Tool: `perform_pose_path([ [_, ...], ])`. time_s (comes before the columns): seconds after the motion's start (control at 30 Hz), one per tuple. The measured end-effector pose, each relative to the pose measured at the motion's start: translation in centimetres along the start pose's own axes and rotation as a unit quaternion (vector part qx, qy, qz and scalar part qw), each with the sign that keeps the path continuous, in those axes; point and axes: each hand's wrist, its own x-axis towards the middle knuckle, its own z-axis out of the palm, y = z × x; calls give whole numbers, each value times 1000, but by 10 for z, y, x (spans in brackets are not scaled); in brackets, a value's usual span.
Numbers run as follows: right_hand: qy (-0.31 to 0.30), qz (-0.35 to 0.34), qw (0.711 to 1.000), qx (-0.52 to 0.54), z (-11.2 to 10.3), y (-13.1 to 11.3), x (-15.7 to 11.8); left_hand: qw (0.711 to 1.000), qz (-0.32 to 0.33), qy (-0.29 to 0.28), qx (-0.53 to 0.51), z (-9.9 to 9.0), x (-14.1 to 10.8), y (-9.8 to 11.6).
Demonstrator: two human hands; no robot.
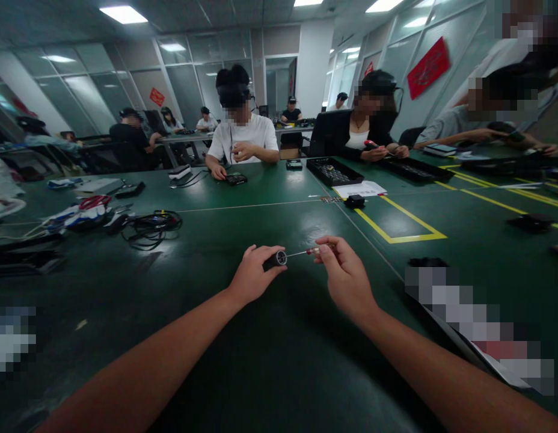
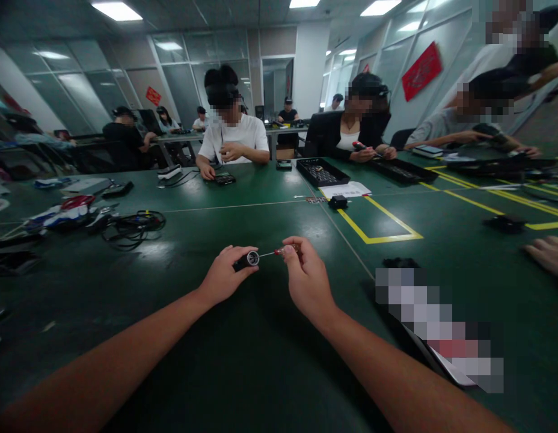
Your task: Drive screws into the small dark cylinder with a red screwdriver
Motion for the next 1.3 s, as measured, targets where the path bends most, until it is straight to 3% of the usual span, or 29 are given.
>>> perform_pose_path([
  [0.23,-9,-26,996,-88,-2,-8,-2,1000,13,-15,9,1,0,1],
  [0.43,8,-4,999,-34,0,-2,-1,1000,-16,0,0,-3,1,6],
  [0.63,-9,5,997,-73,-1,-7,-1,1000,7,-17,3,-1,0,3],
  [0.93,31,40,998,37,3,2,3,1000,6,2,11,-2,1,4],
  [1.0,48,101,987,111,2,9,8,999,29,7,33,-4,1,5],
  [1.07,25,198,960,197,1,17,13,996,55,-1,63,-8,2,3],
  [1.13,19,249,939,236,-1,23,17,995,59,-20,83,-11,3,0],
  [1.3,66,177,963,193,-1,24,17,996,29,-44,76,-12,4,-6],
])
